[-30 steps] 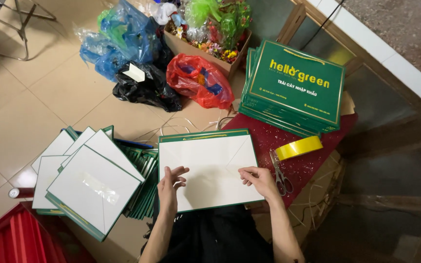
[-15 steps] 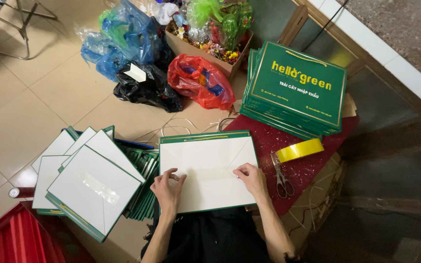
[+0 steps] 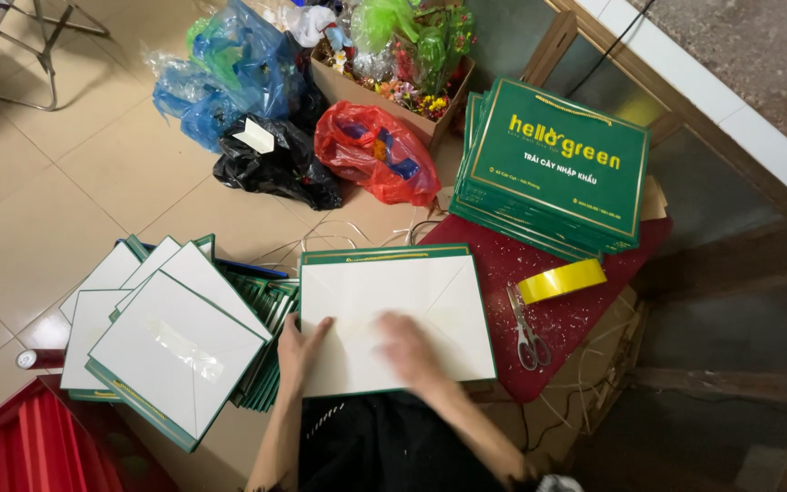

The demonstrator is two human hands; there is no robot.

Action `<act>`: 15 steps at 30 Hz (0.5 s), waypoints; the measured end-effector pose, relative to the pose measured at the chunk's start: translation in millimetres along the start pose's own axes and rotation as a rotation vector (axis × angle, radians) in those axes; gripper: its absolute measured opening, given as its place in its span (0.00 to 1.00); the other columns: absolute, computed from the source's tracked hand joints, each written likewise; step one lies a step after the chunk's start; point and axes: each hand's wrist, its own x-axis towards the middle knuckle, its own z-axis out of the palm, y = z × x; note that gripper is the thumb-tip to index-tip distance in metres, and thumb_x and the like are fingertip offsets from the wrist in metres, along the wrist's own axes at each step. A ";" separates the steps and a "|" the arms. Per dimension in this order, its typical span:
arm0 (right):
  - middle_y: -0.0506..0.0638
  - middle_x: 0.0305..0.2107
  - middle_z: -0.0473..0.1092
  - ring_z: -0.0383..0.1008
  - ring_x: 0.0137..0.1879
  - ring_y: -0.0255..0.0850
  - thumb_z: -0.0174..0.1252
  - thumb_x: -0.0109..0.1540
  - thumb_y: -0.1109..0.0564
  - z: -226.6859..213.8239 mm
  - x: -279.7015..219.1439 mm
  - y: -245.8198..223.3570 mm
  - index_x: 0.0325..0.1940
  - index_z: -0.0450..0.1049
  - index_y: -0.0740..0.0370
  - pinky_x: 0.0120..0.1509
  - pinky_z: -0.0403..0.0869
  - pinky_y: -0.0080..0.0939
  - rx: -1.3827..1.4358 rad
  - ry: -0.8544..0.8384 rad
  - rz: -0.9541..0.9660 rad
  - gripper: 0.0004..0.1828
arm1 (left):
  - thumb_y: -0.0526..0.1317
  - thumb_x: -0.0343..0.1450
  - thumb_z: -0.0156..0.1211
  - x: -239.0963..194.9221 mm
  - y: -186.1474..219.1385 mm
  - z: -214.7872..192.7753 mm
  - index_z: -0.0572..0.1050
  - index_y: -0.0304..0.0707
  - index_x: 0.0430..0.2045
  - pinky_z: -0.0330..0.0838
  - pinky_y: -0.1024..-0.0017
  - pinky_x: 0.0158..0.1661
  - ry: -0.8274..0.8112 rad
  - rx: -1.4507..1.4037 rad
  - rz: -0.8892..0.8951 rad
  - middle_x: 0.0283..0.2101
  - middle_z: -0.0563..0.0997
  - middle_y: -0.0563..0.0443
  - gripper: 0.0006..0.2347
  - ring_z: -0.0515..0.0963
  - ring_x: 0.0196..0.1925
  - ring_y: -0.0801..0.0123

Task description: Assembling and folding green gift boxes and white paper bags

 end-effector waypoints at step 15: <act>0.50 0.67 0.65 0.67 0.70 0.46 0.49 0.67 0.47 -106.8 -5.2 50.3 0.66 0.69 0.56 0.68 0.71 0.47 -0.500 0.052 0.054 0.25 | 0.39 0.72 0.63 34.6 -89.0 -29.5 0.68 0.37 0.49 0.63 0.73 0.27 0.160 -0.931 -0.129 0.33 0.75 0.43 0.15 0.69 0.29 0.69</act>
